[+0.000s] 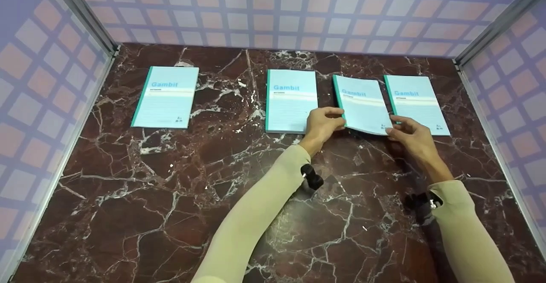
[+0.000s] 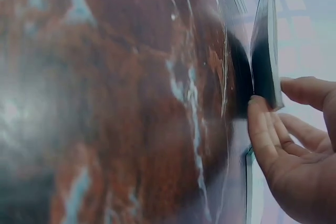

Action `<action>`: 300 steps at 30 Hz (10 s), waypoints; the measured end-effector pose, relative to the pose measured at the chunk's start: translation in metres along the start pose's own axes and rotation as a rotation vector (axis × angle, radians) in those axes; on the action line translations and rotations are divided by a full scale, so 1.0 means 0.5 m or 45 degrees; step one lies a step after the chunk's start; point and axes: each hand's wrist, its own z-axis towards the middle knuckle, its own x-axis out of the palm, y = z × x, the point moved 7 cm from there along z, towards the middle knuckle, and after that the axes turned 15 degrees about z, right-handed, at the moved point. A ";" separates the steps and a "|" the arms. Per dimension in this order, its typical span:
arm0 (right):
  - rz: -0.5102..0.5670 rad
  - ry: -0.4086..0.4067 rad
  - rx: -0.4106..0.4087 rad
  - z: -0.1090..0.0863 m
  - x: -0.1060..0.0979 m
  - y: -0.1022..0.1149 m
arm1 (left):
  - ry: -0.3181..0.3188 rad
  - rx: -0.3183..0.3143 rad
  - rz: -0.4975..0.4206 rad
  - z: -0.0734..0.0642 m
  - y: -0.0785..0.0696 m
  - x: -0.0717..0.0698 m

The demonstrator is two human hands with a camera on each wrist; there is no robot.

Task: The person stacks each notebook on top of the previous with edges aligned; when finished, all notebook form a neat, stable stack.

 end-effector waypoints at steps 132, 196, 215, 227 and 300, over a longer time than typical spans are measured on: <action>-0.345 0.165 -0.277 0.057 0.341 0.091 | -0.370 0.152 0.828 -0.070 0.052 -0.354; -0.122 0.447 -0.398 0.107 0.614 0.228 | -0.648 0.186 0.877 -0.163 0.014 -0.681; 0.018 0.518 -0.330 0.113 0.759 0.232 | -0.752 0.008 0.925 -0.212 0.051 -0.814; 0.023 0.527 -0.250 0.107 0.847 0.211 | -0.784 -0.071 0.882 -0.231 0.080 -0.868; 0.535 0.476 0.091 0.120 0.934 0.185 | -0.597 0.073 -0.216 -0.253 0.092 -0.878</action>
